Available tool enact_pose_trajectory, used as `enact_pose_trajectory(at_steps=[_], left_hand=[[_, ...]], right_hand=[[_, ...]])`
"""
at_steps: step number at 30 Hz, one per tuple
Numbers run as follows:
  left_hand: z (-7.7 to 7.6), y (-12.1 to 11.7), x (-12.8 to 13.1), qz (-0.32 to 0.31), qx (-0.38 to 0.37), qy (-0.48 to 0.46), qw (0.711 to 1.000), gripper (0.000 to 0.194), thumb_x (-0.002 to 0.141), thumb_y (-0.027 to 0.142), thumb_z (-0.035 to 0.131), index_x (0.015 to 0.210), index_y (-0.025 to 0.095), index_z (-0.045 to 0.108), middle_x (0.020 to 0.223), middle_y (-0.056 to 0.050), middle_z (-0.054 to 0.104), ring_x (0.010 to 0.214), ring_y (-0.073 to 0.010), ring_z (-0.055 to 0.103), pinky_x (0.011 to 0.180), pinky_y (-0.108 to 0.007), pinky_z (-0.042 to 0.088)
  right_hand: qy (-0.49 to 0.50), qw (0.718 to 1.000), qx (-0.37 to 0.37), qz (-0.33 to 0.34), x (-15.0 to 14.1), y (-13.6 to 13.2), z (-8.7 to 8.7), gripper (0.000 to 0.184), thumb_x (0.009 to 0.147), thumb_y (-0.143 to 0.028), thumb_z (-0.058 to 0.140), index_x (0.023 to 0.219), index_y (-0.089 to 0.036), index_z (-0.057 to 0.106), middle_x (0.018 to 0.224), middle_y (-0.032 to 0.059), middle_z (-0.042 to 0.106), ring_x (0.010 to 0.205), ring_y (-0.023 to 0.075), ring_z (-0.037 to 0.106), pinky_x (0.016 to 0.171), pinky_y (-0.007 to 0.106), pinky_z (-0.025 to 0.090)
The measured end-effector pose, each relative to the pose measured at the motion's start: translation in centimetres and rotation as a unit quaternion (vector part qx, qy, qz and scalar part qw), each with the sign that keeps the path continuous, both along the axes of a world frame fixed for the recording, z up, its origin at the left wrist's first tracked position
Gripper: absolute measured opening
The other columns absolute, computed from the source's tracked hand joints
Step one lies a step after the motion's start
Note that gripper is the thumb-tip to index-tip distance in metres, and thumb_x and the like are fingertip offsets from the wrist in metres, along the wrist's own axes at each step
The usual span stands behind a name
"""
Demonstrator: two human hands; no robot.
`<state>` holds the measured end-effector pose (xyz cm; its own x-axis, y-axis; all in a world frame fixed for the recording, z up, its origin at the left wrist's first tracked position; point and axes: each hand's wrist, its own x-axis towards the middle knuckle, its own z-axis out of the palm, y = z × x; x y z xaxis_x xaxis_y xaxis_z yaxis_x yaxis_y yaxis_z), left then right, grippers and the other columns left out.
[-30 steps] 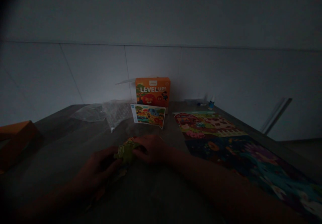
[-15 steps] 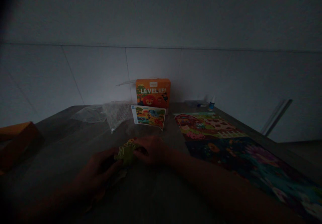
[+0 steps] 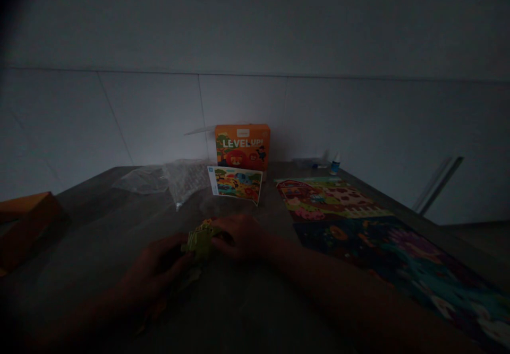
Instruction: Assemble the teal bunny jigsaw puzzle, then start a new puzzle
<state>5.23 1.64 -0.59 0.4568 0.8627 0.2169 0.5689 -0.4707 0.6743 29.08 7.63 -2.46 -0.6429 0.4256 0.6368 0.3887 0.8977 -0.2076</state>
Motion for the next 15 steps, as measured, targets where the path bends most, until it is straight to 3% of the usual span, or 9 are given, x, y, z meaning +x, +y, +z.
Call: enact_pose_trajectory(at_steps=[15], left_hand=[[0.07,-0.2,0.0,0.012,-0.009,-0.009,1.0,0.034,0.098,0.044,0.04,0.096,0.019,0.063,0.084,-0.004,0.069,0.076,-0.0187,0.063,0.067,-0.027,0.049]], right_hand=[[0.137,0.986,-0.095,-0.005,-0.18,-0.05,0.24,0.009,0.09,-0.024,0.057,0.087,-0.018,0.063,0.075,0.0018,0.068,0.063,0.0127,0.06,0.06,0.023,0.044]])
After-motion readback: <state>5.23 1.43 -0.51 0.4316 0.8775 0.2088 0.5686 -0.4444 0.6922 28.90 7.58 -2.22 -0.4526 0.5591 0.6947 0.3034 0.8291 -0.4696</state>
